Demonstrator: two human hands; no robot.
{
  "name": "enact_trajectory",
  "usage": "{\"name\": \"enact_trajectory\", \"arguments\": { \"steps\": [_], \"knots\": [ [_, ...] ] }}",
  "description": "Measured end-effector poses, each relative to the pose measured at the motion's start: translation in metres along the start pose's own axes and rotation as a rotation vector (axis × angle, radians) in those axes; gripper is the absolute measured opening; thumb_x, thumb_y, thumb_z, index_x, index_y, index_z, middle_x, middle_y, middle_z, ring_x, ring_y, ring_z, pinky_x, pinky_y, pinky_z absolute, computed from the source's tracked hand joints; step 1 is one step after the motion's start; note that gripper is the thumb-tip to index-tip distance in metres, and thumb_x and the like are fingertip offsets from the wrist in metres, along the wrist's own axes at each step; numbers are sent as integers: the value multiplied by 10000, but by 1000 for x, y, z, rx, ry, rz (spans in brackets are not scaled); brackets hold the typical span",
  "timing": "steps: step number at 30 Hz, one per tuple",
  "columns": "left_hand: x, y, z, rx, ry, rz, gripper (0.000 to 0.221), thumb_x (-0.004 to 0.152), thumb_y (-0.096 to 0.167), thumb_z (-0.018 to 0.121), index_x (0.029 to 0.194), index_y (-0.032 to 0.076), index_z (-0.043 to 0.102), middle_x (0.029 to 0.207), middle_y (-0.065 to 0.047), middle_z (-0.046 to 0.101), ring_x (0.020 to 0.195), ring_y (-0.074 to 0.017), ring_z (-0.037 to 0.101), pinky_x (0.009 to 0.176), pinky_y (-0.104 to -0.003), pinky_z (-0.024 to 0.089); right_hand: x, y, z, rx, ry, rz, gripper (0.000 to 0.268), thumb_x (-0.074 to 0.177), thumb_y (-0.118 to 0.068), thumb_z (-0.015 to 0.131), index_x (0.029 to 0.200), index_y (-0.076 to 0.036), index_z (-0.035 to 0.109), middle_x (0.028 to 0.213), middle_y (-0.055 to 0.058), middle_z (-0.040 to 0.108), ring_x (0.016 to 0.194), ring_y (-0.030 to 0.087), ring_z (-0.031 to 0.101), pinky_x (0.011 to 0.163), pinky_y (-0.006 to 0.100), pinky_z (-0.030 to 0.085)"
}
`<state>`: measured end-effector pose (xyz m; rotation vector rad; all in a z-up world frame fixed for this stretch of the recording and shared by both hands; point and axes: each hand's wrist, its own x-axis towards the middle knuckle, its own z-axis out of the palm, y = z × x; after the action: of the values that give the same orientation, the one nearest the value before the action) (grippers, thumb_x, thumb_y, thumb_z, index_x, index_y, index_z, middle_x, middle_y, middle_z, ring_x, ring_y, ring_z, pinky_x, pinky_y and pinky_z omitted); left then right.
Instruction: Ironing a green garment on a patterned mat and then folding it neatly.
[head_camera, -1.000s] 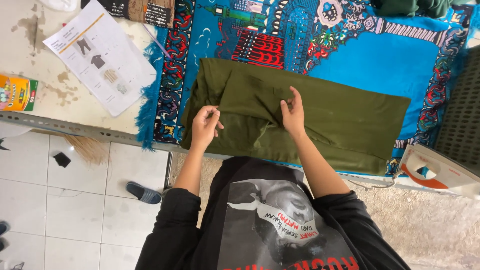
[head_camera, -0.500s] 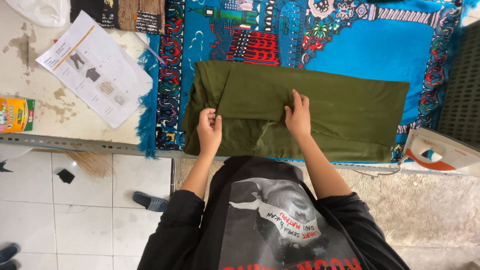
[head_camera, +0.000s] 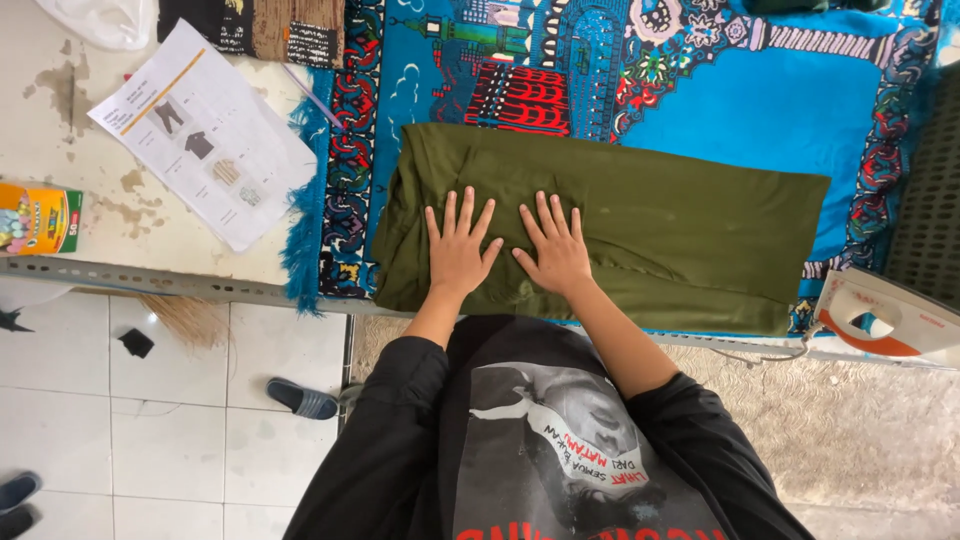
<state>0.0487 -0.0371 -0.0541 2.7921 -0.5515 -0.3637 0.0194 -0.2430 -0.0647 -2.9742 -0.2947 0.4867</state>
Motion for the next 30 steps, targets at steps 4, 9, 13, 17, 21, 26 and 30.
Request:
{"name": "enact_trajectory", "arguments": {
  "steps": [4,9,13,17,21,26,30],
  "knots": [
    [-8,-16,9,-9,171,-43,661,1071,553,397,1643,239,290,1720,-128,175,1589,-323,125,1242,-645,6,-5,1,-11,2,69,-52,816,979,-684,393,1668,-299,189,1735,140,108,1594,369,56,1238,651,62],
    [-50,-47,10,74,528,-264,682,1052,472,447,1601,74,372,1670,-229,267,1548,-386,232,1212,-636,47,-6,3,-1,-71,239,-238,742,997,-643,374,1647,-293,288,1718,92,225,1591,307,131,1248,616,44],
    [-101,-65,38,-149,539,-541,756,986,423,598,1563,-1,357,1603,-250,224,1422,-429,302,1169,-587,247,-22,6,6,-71,374,-294,714,985,-592,454,1612,-259,384,1690,125,303,1568,329,229,1244,600,124],
    [-126,-85,64,-290,587,-516,468,922,345,777,1220,40,584,1304,-126,392,1110,-322,411,975,-479,378,-59,31,10,43,629,-242,614,963,-454,547,1483,-129,569,1590,208,457,1462,378,432,1210,562,278],
    [-131,-112,83,-678,609,-547,377,802,323,917,1023,74,741,1072,-122,615,977,-337,628,838,-446,478,-111,73,10,-1,683,-25,564,970,-356,586,1448,-56,592,1571,241,466,1425,416,465,1174,545,330],
    [-125,-67,-17,-1275,453,-912,373,793,206,906,1075,111,682,923,-23,689,825,-145,610,741,-292,478,-179,140,31,24,695,305,590,949,-236,669,1485,-26,543,1564,251,425,1431,435,419,1155,546,335],
    [-141,-107,45,-1176,463,-1100,566,737,207,969,1174,74,636,962,-94,678,842,-176,642,666,-323,551,-225,186,50,112,676,608,642,925,-197,742,1505,-50,510,1527,226,416,1400,452,419,1116,603,353]
  ]
}}
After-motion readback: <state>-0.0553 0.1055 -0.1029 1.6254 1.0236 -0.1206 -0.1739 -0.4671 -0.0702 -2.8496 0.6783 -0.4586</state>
